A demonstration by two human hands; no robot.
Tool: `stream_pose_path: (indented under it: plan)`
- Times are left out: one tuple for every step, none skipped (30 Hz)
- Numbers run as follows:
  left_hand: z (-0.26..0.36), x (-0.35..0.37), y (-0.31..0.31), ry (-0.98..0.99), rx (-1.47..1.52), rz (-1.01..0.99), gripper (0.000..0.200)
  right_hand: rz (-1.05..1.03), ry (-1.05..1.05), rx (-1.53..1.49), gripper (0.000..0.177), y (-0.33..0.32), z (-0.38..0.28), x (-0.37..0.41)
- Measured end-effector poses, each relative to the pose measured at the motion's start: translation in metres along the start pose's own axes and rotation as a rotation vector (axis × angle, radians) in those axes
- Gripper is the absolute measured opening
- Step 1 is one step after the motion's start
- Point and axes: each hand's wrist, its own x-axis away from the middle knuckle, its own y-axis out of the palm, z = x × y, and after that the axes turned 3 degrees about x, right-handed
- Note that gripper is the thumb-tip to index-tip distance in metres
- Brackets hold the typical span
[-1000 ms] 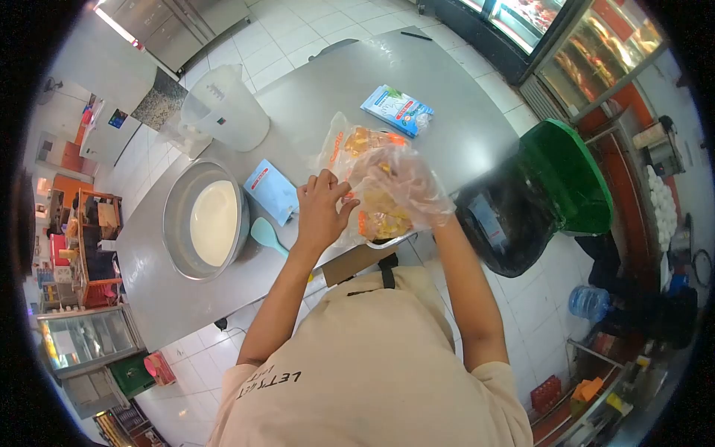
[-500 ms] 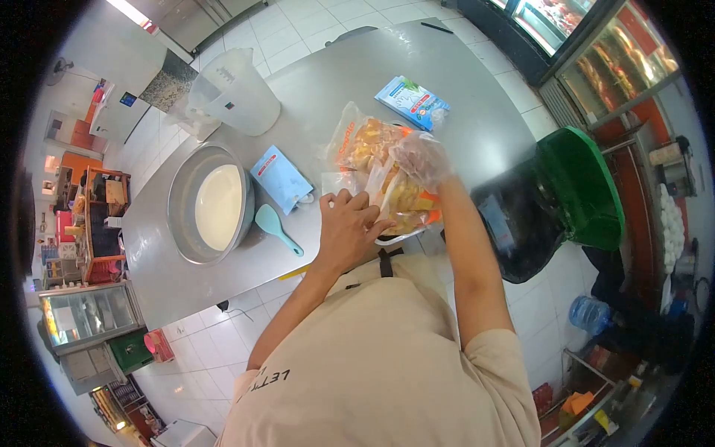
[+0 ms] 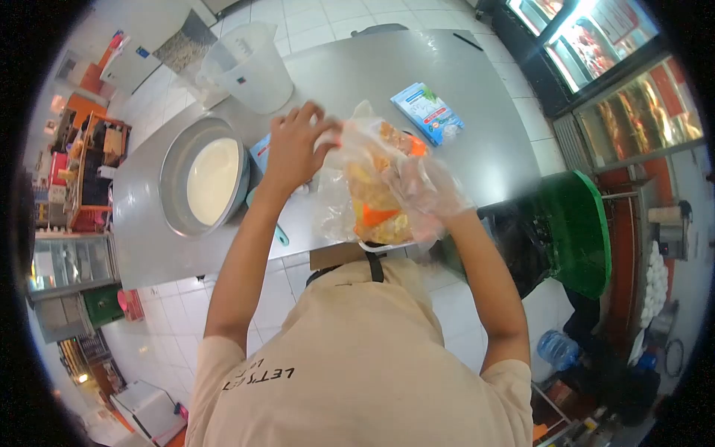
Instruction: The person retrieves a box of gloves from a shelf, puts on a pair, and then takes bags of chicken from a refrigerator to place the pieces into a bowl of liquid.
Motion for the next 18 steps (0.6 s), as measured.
stream_pose_path:
  plan:
    - [0.001, -0.001, 0.008, -0.017, -0.001, -0.004, 0.029, -0.03, 0.365, -0.679, 0.013, 0.014, 0.004, -0.007]
    - [0.004, -0.002, 0.017, -0.083, 0.089, 0.026, 0.033, -0.042, 0.36, -0.683, 0.013, 0.008, -0.007, -0.024]
    - [0.007, -0.003, 0.024, -0.146, 0.178, 0.061, 0.037, -0.204, 0.295, -0.232, 0.013, -0.01, -0.026, -0.048]
    - [0.015, 0.006, 0.026, -0.187, 0.2, 0.054, 0.042, -0.353, 0.215, 0.22, 0.014, -0.018, -0.033, -0.065]
    - [0.019, 0.022, 0.033, -0.198, 0.195, 0.053, 0.042, -0.358, 0.205, 0.216, 0.014, -0.01, -0.024, -0.073]
    - [0.023, 0.044, 0.045, -0.334, 0.266, 0.031, 0.046, -0.312, 0.086, 0.194, 0.015, 0.005, -0.011, -0.078]
    - [0.028, 0.066, 0.055, -0.468, 0.338, 0.007, 0.051, -0.265, -0.027, 0.171, 0.017, 0.014, 0.0, -0.084]
    - [0.034, 0.09, 0.065, -0.572, 0.374, -0.07, 0.055, -0.272, -0.025, 0.164, 0.017, 0.018, 0.009, -0.091]
    - [0.042, 0.111, 0.071, -0.678, 0.414, -0.15, 0.061, -0.329, -0.134, 0.143, 0.017, 0.021, 0.017, -0.096]
    - [0.052, 0.124, 0.074, -0.69, 0.42, -0.16, 0.061, -0.388, -0.246, 0.12, 0.018, 0.025, 0.022, -0.1]
    - [0.064, 0.133, 0.078, -0.732, 0.434, -0.189, 0.062, -0.403, -0.248, 0.114, 0.018, 0.025, 0.024, -0.105]
    - [0.073, 0.137, 0.083, -0.775, 0.45, -0.217, 0.064, -0.537, -0.214, 0.15, 0.02, 0.023, 0.024, -0.11]
    - [0.08, 0.138, 0.089, -0.792, 0.46, -0.217, 0.064, -0.671, -0.183, 0.189, 0.022, 0.021, 0.024, -0.114]
    - [0.084, 0.136, 0.096, -0.789, 0.431, -0.204, 0.061, -0.688, -0.191, 0.189, 0.022, 0.022, 0.023, -0.115]
    - [0.086, 0.135, 0.101, -0.783, 0.4, -0.191, 0.059, -0.721, -0.154, 0.22, 0.024, 0.024, 0.023, -0.114]
    - [0.085, 0.135, 0.104, -0.793, 0.407, -0.195, 0.059, -0.752, -0.114, 0.251, 0.027, 0.026, 0.022, -0.113]
    - [0.083, 0.132, 0.105, -0.832, 0.422, -0.256, 0.055, -0.762, -0.114, 0.249, 0.027, 0.03, 0.024, -0.111]
    - [0.082, 0.13, 0.105, -0.867, 0.437, -0.314, 0.052, -0.769, -0.098, 0.216, 0.028, 0.035, 0.027, -0.109]
